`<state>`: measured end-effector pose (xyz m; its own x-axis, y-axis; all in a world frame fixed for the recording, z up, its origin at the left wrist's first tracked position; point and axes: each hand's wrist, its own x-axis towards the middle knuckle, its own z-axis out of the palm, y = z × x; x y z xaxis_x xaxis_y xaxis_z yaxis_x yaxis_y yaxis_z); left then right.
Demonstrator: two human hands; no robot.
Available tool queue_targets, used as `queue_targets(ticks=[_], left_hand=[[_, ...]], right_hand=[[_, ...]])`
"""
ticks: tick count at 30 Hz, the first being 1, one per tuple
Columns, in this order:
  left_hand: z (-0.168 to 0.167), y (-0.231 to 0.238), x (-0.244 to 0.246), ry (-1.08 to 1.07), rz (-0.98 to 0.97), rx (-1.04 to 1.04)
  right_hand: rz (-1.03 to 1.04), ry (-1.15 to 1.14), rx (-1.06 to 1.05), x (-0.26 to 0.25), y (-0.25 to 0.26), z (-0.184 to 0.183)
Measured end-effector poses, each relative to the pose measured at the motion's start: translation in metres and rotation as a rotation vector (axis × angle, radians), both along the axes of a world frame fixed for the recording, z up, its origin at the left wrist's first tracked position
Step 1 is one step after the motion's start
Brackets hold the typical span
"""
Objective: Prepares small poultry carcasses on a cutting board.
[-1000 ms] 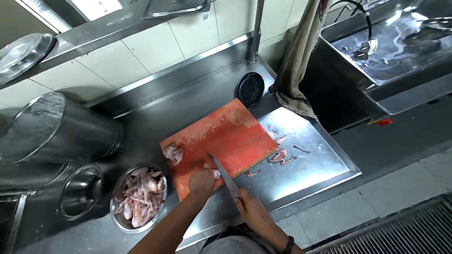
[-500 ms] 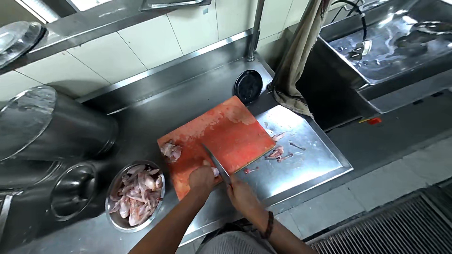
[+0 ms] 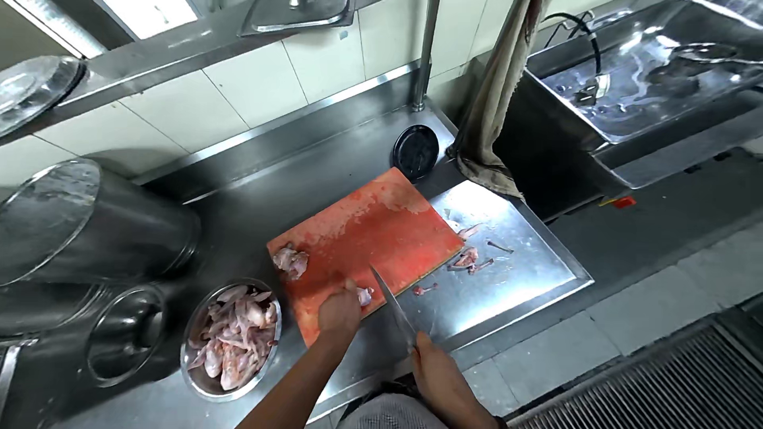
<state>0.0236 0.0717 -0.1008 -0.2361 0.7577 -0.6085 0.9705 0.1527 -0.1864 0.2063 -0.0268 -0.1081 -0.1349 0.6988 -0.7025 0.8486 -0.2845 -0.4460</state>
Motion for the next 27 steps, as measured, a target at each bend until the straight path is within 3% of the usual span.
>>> queue_targets(ticks=[8, 12, 15, 20, 23, 25, 27], left_hand=[[0.002, 0.002, -0.001, 0.000, -0.006, -0.004], [0.007, 0.005, -0.018, -0.118, 0.173, 0.004], [0.001, -0.007, -0.036, -0.332, 0.302, 0.162], [-0.003, -0.030, -0.043, -0.708, 0.273, 0.628], [0.004, -0.037, -0.035, -0.787, 0.236, 0.755], [0.008, -0.039, -0.030, -0.800, 0.232, 0.828], [0.007, -0.042, -0.025, -0.819, 0.238, 0.929]], right_hand=[[0.083, -0.014, -0.026, -0.024, 0.012, -0.009], [0.075, -0.082, -0.085, -0.010, -0.009, -0.012], [0.099, -0.097, -0.071, 0.003, -0.015, -0.006], [0.028, -0.188, 0.277, -0.004, 0.037, 0.003], [0.073, -0.242, 0.440, -0.017, 0.080, -0.004], [0.104, -0.171, 0.536, -0.027, 0.097, 0.001], [0.066, 0.052, 0.621, -0.035, 0.096, 0.012]])
